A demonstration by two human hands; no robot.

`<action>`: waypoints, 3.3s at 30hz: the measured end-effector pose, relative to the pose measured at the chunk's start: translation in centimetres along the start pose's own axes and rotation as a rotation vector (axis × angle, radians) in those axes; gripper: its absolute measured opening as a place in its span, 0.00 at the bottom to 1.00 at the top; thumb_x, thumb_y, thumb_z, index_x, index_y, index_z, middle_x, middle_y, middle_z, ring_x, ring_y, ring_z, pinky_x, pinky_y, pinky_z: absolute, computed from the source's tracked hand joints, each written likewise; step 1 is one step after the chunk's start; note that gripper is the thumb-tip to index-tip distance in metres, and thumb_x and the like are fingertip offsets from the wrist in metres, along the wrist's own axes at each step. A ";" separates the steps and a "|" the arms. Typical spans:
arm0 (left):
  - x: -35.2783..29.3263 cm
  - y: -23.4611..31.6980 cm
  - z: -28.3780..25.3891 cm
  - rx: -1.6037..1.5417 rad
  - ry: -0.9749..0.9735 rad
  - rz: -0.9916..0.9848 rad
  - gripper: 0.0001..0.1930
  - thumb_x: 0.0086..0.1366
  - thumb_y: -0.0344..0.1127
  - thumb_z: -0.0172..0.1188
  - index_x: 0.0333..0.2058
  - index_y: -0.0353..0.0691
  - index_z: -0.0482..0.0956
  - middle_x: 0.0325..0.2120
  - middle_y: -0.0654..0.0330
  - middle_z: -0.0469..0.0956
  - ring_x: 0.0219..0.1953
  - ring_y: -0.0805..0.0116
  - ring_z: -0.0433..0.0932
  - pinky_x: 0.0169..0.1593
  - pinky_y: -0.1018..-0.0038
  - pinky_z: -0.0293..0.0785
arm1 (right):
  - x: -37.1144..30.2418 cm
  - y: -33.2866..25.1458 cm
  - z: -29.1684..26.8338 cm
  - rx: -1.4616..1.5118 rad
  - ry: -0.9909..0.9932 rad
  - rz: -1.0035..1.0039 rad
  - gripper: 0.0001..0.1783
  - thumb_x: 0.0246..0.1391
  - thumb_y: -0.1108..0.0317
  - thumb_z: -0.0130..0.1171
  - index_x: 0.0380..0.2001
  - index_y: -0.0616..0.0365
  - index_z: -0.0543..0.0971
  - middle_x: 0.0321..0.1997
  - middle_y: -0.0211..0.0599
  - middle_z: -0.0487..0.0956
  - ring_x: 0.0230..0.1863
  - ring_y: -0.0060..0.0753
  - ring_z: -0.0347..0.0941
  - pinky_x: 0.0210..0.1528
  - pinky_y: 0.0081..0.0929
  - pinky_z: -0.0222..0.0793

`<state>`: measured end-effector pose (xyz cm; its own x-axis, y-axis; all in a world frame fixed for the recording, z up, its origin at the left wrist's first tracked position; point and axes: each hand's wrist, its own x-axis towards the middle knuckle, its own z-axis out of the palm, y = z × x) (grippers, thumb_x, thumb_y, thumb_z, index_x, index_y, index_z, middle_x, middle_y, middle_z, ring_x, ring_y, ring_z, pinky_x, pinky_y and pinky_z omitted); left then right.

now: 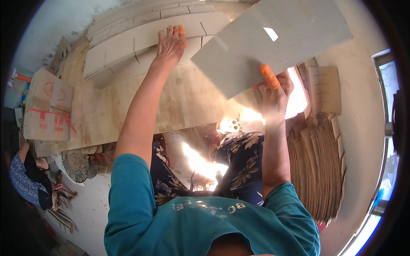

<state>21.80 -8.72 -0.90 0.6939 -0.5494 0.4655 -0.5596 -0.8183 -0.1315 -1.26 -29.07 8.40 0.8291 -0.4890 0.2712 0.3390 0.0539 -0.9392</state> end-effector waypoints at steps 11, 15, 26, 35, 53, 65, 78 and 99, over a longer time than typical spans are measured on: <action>1.0 -1.6 -0.9 -0.225 0.157 0.212 0.08 0.53 0.25 0.61 0.33 0.39 0.78 0.29 0.61 0.77 0.38 0.64 0.73 0.36 0.68 0.75 | -0.2 5.8 0.1 -0.215 0.063 0.104 0.10 0.59 0.66 0.62 0.37 0.63 0.81 0.17 0.25 0.73 0.12 0.16 0.66 0.14 0.17 0.59; 1.3 -1.4 -3.9 -0.198 0.204 0.274 0.18 0.50 0.23 0.61 0.43 0.39 0.80 0.37 0.63 0.76 0.38 0.65 0.73 0.36 0.69 0.77 | 0.0 5.1 0.2 -0.259 0.111 0.141 0.12 0.60 0.65 0.62 0.38 0.64 0.80 0.17 0.26 0.74 0.12 0.16 0.66 0.14 0.17 0.59; -2.5 5.1 -6.4 0.115 0.098 0.537 0.23 0.45 0.20 0.60 0.44 0.23 0.77 0.44 0.57 0.73 0.40 0.69 0.71 0.29 0.78 0.75 | -0.2 4.2 -0.8 -0.287 0.067 0.160 0.12 0.60 0.66 0.62 0.42 0.65 0.80 0.18 0.26 0.74 0.13 0.14 0.65 0.16 0.18 0.60; -5.5 8.6 -9.2 0.032 0.126 0.676 0.24 0.45 0.24 0.59 0.44 0.20 0.76 0.41 0.52 0.74 0.38 0.66 0.72 0.29 0.79 0.74 | 0.1 5.0 -0.7 -0.414 0.018 0.115 0.11 0.58 0.76 0.57 0.45 0.64 0.79 0.18 0.31 0.74 0.14 0.17 0.68 0.18 0.20 0.64; 1.3 -1.2 1.3 0.152 0.035 0.151 0.16 0.59 0.40 0.65 0.40 0.34 0.77 0.42 0.56 0.74 0.48 0.61 0.70 0.48 0.65 0.69 | 0.3 8.1 1.4 -0.440 -0.042 0.188 0.13 0.60 0.64 0.61 0.36 0.66 0.80 0.17 0.29 0.75 0.13 0.16 0.67 0.16 0.19 0.61; 2.3 -1.1 -3.3 -0.370 0.180 0.204 0.10 0.56 0.33 0.66 0.28 0.35 0.74 0.26 0.62 0.75 0.36 0.59 0.72 0.39 0.63 0.75 | 0.2 9.0 1.9 -0.496 -0.116 0.146 0.02 0.58 0.78 0.55 0.31 0.67 0.75 0.15 0.34 0.73 0.14 0.19 0.71 0.17 0.23 0.66; 1.9 -2.5 -1.0 -0.461 0.042 -0.013 0.06 0.57 0.31 0.64 0.33 0.36 0.80 0.27 0.55 0.78 0.33 0.57 0.74 0.36 0.61 0.75 | 0.1 8.6 2.1 -0.456 -0.076 0.175 0.09 0.59 0.69 0.60 0.37 0.66 0.79 0.15 0.31 0.74 0.13 0.17 0.68 0.16 0.20 0.63; -2.8 3.6 -7.5 -0.034 0.170 0.544 0.21 0.47 0.20 0.61 0.44 0.25 0.77 0.36 0.58 0.72 0.40 0.67 0.73 0.35 0.76 0.79 | 0.6 8.5 1.5 -0.437 -0.167 0.118 0.03 0.56 0.79 0.55 0.34 0.67 0.76 0.15 0.37 0.74 0.14 0.25 0.73 0.18 0.24 0.68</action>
<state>14.42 -8.84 3.86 0.2206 -0.8528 0.4734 -0.8323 -0.4176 -0.3645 2.82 -27.64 0.85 0.9229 -0.3532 0.1535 0.0488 -0.2881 -0.9564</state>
